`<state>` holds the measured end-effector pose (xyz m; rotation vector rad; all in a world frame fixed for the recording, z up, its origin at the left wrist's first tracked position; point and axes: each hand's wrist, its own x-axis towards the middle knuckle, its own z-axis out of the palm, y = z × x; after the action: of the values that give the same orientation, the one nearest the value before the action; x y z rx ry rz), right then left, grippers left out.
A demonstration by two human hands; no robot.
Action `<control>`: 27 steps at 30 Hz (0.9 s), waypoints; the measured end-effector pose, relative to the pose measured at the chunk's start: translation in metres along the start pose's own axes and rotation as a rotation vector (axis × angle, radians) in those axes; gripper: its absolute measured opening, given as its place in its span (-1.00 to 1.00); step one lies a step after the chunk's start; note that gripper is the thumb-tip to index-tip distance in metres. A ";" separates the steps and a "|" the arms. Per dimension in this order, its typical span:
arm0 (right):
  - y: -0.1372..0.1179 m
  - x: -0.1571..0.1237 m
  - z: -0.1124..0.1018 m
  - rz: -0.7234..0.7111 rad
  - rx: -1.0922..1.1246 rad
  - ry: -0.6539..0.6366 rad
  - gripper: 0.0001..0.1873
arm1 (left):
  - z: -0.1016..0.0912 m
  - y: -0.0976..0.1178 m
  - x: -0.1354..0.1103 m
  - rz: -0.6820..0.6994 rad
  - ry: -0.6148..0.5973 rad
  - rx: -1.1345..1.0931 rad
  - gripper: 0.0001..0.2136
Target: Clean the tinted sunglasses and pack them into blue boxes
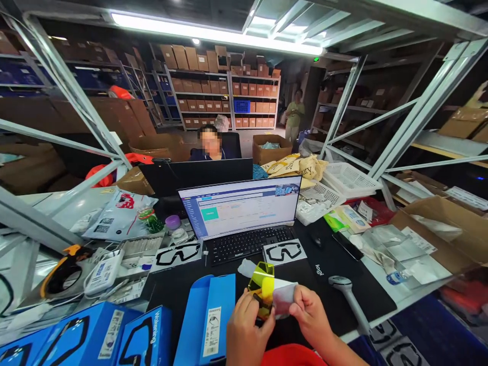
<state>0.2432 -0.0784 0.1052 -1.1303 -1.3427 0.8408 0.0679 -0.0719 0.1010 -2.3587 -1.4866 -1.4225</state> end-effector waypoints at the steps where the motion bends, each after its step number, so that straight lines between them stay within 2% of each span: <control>1: -0.003 0.001 0.000 0.032 0.040 -0.009 -0.26 | 0.000 0.000 0.000 -0.003 -0.014 -0.006 -0.75; 5: -0.008 0.002 -0.004 0.148 0.166 -0.110 -0.27 | 0.000 -0.003 -0.002 0.005 -0.061 -0.011 -0.80; 11: 0.001 -0.006 -0.001 0.146 0.055 -0.212 -0.39 | 0.001 -0.002 -0.001 0.159 -0.168 -0.046 -0.84; 13: 0.006 -0.012 0.007 0.123 -0.022 -0.160 -0.44 | 0.001 -0.001 0.000 0.196 -0.185 -0.035 -0.84; 17: 0.018 -0.023 0.032 0.004 -0.178 0.101 -0.46 | 0.003 -0.002 0.001 0.242 -0.159 0.067 -0.73; 19: 0.025 -0.026 0.044 -0.073 -0.218 0.171 -0.47 | 0.004 -0.003 -0.001 0.203 -0.162 0.122 -0.66; 21: 0.027 -0.021 0.051 -0.105 -0.217 0.175 -0.48 | 0.006 -0.003 -0.003 0.118 -0.165 0.162 -0.62; 24: 0.016 0.000 0.048 0.026 -0.084 0.142 -0.45 | 0.011 -0.001 -0.006 0.056 -0.138 0.182 -0.62; 27: -0.002 0.028 0.040 0.275 0.148 0.148 -0.44 | 0.014 -0.001 -0.009 0.143 -0.118 0.178 -0.63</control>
<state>0.2062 -0.0475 0.1109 -1.2512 -1.0001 1.0167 0.0750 -0.0714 0.0866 -2.4192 -1.3723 -1.0902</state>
